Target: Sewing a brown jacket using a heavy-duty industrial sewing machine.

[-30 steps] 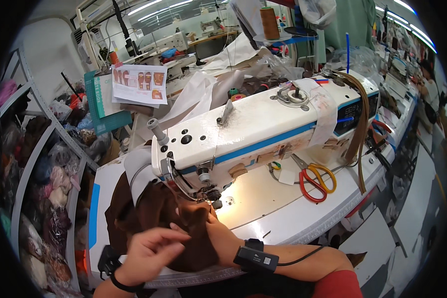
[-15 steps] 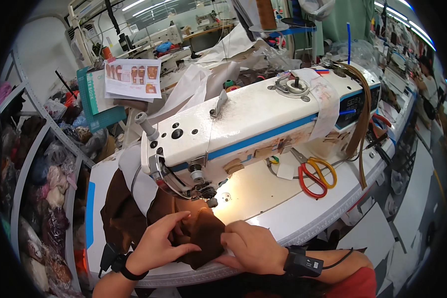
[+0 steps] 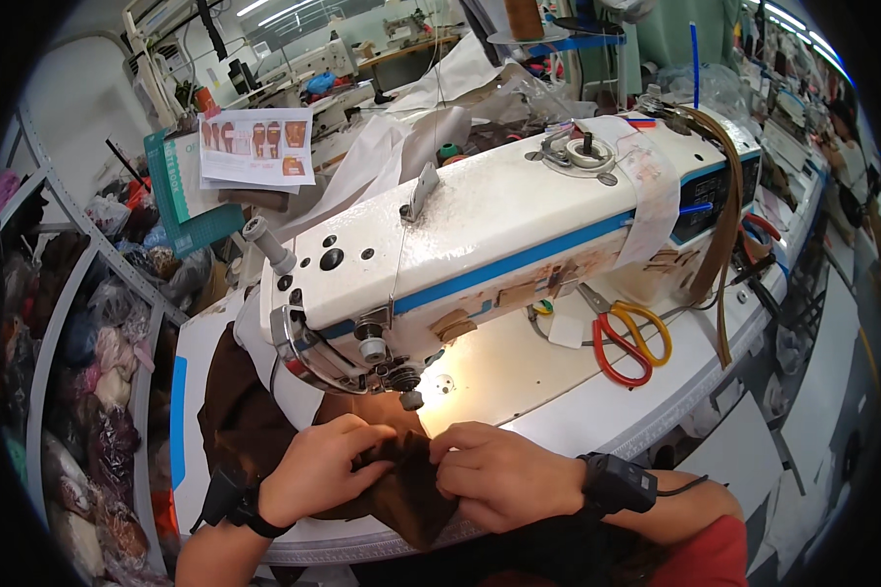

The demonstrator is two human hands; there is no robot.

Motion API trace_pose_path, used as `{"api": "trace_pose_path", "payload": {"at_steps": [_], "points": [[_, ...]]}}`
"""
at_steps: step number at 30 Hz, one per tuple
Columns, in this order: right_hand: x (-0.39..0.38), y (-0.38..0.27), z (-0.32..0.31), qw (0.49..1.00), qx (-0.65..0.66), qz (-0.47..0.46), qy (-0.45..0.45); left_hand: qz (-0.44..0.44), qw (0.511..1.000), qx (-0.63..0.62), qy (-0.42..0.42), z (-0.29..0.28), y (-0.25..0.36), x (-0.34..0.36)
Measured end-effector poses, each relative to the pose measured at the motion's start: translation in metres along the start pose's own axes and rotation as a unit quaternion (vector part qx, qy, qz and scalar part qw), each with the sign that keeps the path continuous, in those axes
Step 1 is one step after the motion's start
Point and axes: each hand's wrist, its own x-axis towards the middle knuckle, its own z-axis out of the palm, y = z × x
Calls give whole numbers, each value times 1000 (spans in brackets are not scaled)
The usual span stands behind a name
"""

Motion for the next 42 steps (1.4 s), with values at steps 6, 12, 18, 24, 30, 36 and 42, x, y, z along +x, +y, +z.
{"api": "trace_pose_path", "payload": {"at_steps": [6,12,18,24,30,36,42], "points": [[6,0,6,997,-21,74,-25,58,982,86,161,4,-8,10],[22,-11,-13,965,-245,38,-83,44,986,74,140,8,-17,12],[29,-19,1,991,-30,126,27,15,991,52,125,1,-12,15],[14,-16,42,979,-198,-8,-53,55,991,40,118,-2,-15,23],[27,-27,46,969,-244,9,-48,101,985,114,86,-18,-14,22],[18,-20,39,961,-259,4,-96,177,963,204,17,-38,-33,4],[11,-17,5,973,-230,17,0,30,987,19,-157,-47,29,-43]]}}
